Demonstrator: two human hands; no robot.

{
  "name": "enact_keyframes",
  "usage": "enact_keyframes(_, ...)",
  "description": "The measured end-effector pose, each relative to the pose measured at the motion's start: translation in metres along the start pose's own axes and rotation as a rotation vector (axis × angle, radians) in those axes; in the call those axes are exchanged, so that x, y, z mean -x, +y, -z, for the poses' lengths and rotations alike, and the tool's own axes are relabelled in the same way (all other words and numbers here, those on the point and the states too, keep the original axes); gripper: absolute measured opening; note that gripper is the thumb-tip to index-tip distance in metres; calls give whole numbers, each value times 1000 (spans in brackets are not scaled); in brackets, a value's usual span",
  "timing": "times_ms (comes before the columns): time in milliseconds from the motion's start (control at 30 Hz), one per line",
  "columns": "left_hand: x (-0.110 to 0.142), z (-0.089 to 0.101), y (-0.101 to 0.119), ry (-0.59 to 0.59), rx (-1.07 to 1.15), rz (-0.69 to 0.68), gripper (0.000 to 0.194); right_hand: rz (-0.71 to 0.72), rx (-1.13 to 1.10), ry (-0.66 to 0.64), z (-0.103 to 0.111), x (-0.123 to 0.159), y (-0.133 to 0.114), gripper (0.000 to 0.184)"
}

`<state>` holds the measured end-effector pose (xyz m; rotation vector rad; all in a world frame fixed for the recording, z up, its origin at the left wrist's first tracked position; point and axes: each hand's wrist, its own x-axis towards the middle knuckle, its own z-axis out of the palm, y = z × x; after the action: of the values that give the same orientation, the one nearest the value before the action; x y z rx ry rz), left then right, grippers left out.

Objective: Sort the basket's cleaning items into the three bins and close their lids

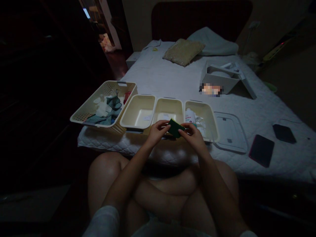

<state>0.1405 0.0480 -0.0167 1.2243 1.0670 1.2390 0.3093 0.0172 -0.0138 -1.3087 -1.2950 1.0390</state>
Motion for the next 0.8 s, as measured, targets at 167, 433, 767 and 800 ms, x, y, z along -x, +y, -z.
enact_keyframes(167, -2, -4, 0, -18, -29, -28, 27, 22, 8, 40, 2, 2, -5, 35)
enact_keyframes(433, -9, -25, -4, -81, -216, -201, 21, 114, 45, 408, 45, -10, -8, 37)
enact_keyframes(767, -53, -97, -14, -414, -690, -546, 23, 40, -41, 606, 105, -34, 1, 40)
enact_keyframes(800, -58, -103, -14, -463, -777, -545, 24, 25, -9, 600, 107, -38, 3, 41)
